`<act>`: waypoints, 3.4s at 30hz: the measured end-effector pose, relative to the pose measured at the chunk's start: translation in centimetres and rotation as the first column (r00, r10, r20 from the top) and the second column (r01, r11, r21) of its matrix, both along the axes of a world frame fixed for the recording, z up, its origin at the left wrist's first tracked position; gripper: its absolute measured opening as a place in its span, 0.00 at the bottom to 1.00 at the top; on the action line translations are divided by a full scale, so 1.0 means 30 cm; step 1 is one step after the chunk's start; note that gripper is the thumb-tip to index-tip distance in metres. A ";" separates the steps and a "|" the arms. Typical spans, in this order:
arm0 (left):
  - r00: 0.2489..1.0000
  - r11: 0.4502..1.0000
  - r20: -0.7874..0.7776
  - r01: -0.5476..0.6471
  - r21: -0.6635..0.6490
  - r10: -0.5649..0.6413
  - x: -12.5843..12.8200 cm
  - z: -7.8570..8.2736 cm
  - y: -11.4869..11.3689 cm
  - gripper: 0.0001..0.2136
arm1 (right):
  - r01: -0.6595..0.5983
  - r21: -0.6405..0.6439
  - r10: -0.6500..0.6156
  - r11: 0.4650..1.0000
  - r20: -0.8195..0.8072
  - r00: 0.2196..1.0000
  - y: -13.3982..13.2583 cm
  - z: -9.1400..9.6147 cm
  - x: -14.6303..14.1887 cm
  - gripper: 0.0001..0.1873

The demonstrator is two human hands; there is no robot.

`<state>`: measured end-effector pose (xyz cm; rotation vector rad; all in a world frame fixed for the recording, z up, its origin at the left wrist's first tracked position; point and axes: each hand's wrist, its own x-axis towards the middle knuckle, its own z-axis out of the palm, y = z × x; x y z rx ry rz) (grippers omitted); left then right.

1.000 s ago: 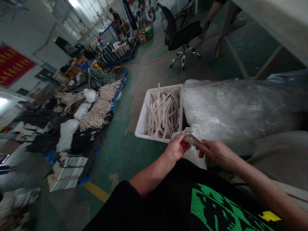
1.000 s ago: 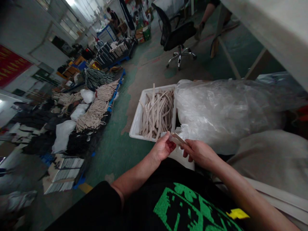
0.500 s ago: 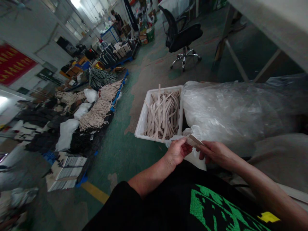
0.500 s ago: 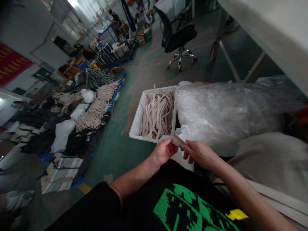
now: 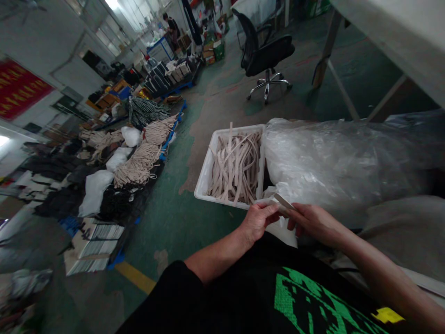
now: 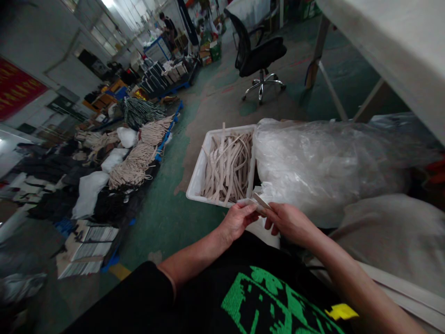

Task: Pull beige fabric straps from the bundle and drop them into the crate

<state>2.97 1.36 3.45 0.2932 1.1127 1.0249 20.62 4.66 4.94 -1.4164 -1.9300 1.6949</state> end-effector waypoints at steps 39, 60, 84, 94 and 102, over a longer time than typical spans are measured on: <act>0.979 0.979 -0.060 -0.192 0.061 0.196 -0.030 0.055 0.031 0.25 | -0.075 0.176 0.046 0.981 0.167 0.985 0.015 0.065 0.044 0.23; 0.964 0.968 -0.121 -0.225 0.108 0.237 -0.029 0.043 0.048 0.28 | -0.074 0.228 0.031 0.971 0.186 0.982 0.006 0.091 0.045 0.22; 0.976 0.983 -0.150 -0.139 0.119 0.157 -0.009 0.038 0.053 0.24 | 0.020 0.207 -0.053 0.978 0.154 0.987 0.005 0.110 0.034 0.23; 0.987 0.990 0.106 -0.126 0.069 0.118 -0.009 0.050 0.064 0.24 | 0.118 0.220 -0.118 0.968 -0.013 0.993 0.001 0.080 0.052 0.26; 0.995 0.997 0.098 -0.041 0.063 0.035 0.004 0.013 0.050 0.14 | 0.077 0.193 -0.022 0.978 -0.272 0.962 0.002 0.102 0.033 0.32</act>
